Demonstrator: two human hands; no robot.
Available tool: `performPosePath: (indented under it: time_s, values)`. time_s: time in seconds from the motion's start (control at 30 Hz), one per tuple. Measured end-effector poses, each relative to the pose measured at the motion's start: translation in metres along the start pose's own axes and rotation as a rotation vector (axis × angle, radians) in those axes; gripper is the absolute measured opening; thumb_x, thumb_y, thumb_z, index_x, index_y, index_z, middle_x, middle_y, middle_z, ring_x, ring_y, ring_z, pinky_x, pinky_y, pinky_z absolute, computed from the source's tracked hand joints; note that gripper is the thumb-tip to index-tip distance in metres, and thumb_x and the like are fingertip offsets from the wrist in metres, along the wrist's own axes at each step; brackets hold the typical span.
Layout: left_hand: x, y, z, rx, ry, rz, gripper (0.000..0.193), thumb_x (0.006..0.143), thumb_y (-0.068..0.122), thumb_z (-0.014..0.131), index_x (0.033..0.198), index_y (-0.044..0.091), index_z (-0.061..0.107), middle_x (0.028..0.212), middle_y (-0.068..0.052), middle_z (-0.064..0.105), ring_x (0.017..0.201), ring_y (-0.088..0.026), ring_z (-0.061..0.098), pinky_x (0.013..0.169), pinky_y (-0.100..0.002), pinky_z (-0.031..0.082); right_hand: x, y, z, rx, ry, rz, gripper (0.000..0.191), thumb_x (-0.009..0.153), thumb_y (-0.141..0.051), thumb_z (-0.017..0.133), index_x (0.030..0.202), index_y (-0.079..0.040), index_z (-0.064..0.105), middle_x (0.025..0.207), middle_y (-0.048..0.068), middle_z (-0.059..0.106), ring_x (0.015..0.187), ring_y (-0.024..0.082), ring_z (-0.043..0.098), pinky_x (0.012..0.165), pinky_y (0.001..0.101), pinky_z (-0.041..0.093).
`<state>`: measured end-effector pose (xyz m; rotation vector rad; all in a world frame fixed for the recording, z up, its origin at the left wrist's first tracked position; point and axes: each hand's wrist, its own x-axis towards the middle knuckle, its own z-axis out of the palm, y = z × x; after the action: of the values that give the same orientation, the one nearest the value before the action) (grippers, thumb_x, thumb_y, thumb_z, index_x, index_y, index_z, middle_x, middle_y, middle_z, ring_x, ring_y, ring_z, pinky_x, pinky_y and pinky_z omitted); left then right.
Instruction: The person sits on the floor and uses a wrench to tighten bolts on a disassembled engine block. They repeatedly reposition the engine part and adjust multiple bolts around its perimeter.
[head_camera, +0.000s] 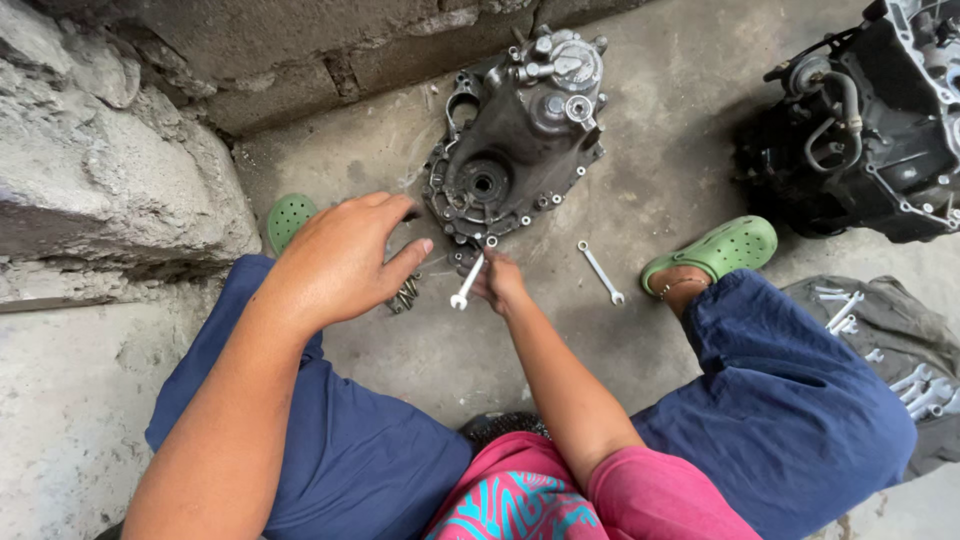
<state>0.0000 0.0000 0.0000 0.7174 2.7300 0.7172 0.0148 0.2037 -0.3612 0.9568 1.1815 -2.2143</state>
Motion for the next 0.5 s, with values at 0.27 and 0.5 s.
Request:
performPosePath:
  time_s: [0.27, 0.5]
  values:
    - [-0.007, -0.001, -0.001, 0.013, 0.032, 0.004, 0.041, 0.090, 0.033, 0.068, 0.116, 0.002, 0.066, 0.106, -0.021, 0.069, 0.100, -0.043, 0.066, 0.083, -0.051, 0.052, 0.019, 0.002, -0.004, 0.051, -0.075, 0.065, 0.032, 0.109, -0.043, 0.048, 0.113, -0.014, 0.061, 0.096, 0.008, 0.071, 0.085, 0.025, 0.071, 0.073, 0.0462, 0.059]
    - [-0.002, -0.004, -0.003, 0.007, -0.048, -0.047, 0.040, 0.089, 0.035, 0.068, 0.117, 0.006, 0.068, 0.108, -0.020, 0.071, 0.101, -0.043, 0.066, 0.084, -0.051, 0.052, -0.002, -0.091, -0.031, -1.836, 0.090, -0.490, 0.038, 0.095, -0.051, 0.061, 0.104, -0.017, 0.074, 0.093, 0.012, 0.075, 0.088, 0.032, 0.071, 0.076, 0.0484, 0.054]
